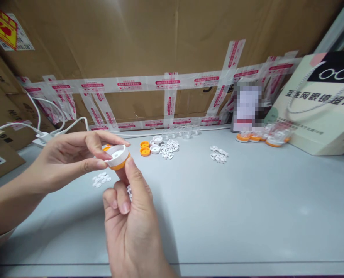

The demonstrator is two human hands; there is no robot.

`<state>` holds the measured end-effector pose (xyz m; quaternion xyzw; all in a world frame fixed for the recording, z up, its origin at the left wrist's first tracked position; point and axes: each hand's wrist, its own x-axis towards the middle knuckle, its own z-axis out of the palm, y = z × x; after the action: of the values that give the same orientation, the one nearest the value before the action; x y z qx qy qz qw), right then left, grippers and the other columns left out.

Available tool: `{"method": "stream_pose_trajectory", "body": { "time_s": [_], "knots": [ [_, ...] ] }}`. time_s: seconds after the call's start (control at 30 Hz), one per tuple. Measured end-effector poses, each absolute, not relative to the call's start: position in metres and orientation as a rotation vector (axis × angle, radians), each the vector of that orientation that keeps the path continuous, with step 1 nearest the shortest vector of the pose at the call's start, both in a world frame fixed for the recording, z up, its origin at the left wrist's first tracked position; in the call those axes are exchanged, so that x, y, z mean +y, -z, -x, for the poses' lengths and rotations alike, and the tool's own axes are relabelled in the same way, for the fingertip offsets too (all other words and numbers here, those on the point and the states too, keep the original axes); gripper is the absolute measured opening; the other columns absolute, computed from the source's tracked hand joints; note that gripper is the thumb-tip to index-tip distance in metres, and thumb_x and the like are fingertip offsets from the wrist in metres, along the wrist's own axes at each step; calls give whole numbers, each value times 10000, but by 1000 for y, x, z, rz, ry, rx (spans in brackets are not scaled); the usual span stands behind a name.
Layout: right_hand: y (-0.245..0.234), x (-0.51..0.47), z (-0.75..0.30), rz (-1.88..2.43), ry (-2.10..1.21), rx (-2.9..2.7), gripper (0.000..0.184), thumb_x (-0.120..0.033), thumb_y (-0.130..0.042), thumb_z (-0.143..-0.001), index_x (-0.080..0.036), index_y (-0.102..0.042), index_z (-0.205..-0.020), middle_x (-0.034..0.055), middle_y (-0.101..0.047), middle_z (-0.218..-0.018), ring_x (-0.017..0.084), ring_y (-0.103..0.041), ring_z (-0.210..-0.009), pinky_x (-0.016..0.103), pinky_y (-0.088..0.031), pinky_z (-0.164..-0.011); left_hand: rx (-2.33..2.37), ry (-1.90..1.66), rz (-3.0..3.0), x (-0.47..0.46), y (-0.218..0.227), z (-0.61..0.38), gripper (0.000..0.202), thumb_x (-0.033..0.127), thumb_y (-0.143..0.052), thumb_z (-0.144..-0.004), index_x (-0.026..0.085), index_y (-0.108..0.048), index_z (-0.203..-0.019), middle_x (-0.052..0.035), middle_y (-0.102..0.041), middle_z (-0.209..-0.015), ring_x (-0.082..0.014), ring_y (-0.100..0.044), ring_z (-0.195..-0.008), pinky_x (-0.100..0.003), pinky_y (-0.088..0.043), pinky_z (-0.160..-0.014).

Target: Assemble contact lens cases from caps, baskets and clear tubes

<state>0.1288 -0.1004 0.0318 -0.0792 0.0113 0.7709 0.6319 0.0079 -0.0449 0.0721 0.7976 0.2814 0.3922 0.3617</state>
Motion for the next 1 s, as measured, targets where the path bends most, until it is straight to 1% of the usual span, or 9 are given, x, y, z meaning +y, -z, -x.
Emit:
{"method": "stream_pose_trajectory", "body": {
  "time_s": [0.17,0.33,0.53,0.7,0.9,1.0],
  "knots": [
    [-34,-96,-131,143,-1755,121,47,-163,-620,-783,-138,-660,-778,-21,-648,-760,-59,-222,-322,60,-306,-335,742,-1160,-1922,-45,-58,-18,94,182,-661,-751,184,-625,-664,-37,-665,-1022,-208,-593,-988,-329,-452,-897],
    [-34,-93,-130,167,-1735,160,45,-149,-624,-776,-127,-660,-762,-8,-641,-773,-62,-218,-328,58,-295,-324,741,-1220,-1859,-45,-51,-23,127,174,-654,-759,187,-587,-652,-27,-658,-1038,-202,-579,-1012,-320,-451,-885],
    [-31,-92,-129,244,-1689,79,96,-135,-607,-787,-131,-683,-728,-18,-634,-742,-61,-208,-333,66,-284,-326,801,-1081,-1980,-44,-60,-17,142,187,-652,-758,169,-573,-641,-29,-652,-991,-188,-601,-951,-304,-451,-856],
    [-28,-95,-128,252,-1682,36,142,-163,-583,-814,-141,-697,-733,-27,-623,-696,-50,-194,-337,80,-285,-337,807,-989,-2103,-42,-65,-12,111,169,-645,-757,156,-579,-670,-34,-640,-995,-174,-613,-921,-297,-459,-849],
    [-27,-97,-129,250,-1718,44,106,-172,-600,-803,-149,-690,-752,-32,-617,-727,-46,-153,-357,83,-268,-346,721,-914,-2220,-38,-67,-8,126,173,-634,-764,164,-566,-658,-39,-644,-1003,-177,-620,-916,-282,-479,-795],
    [-26,-97,-129,268,-1736,54,77,-170,-613,-791,-147,-683,-766,-19,-628,-774,-44,-136,-363,92,-264,-349,688,-863,-2264,-34,-69,-3,154,173,-627,-769,162,-543,-640,-40,-649,-996,-183,-620,-925,-283,-484,-781]
  ]
}}
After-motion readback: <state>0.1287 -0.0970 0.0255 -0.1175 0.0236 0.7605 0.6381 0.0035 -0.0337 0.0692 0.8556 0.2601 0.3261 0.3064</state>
